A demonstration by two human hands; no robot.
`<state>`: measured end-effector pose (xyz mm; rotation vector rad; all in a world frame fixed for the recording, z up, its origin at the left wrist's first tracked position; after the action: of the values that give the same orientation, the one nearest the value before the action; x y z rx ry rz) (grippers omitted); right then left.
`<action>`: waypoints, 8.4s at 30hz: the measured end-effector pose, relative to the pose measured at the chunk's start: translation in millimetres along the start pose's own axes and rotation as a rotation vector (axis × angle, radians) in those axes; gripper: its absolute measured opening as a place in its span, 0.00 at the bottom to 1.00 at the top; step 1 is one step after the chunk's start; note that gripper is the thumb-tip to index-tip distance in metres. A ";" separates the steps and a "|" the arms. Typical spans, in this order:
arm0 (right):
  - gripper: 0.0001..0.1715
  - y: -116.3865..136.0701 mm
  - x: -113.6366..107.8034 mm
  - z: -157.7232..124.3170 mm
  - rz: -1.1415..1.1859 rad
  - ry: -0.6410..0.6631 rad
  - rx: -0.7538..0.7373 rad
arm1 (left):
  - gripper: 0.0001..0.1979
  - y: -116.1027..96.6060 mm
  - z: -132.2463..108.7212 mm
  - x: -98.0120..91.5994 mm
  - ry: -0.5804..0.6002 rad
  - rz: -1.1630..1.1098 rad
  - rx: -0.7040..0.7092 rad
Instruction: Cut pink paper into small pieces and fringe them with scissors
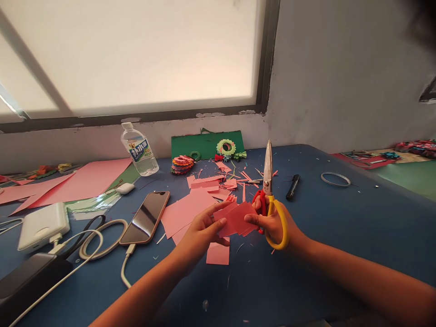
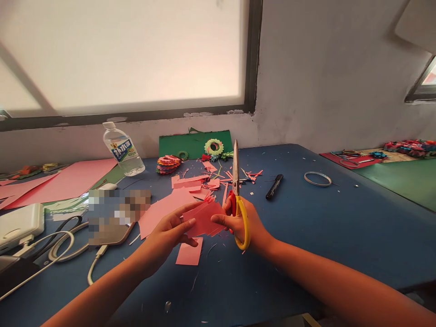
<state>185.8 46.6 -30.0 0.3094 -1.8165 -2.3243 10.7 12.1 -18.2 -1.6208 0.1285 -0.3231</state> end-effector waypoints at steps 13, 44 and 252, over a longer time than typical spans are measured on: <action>0.22 2.4 -8.1 5.1 -0.019 -0.082 -0.007 | 0.22 3.4 -0.1 -2.7 -0.022 -0.052 -0.009; 0.22 16.9 -20.5 7.9 -0.054 -0.143 -0.142 | 0.22 3.9 9.1 2.0 -0.097 0.113 -0.047; 0.26 12.4 -27.5 4.0 -1.467 -0.234 -0.630 | 0.08 -18.0 -4.0 10.9 -0.541 -0.040 0.433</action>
<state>211.3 54.7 -15.4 1.7414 -0.6809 -3.7137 17.9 6.7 1.2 -1.2303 -0.3640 0.0658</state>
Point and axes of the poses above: each hand's wrist, its own z-axis towards the middle knuckle, its own x-axis out of the palm, y = z × x, the point moved 1 cm from there along z, towards the middle knuckle, and after that the axes turned 1 degree about -z, right-handed, at the moved point
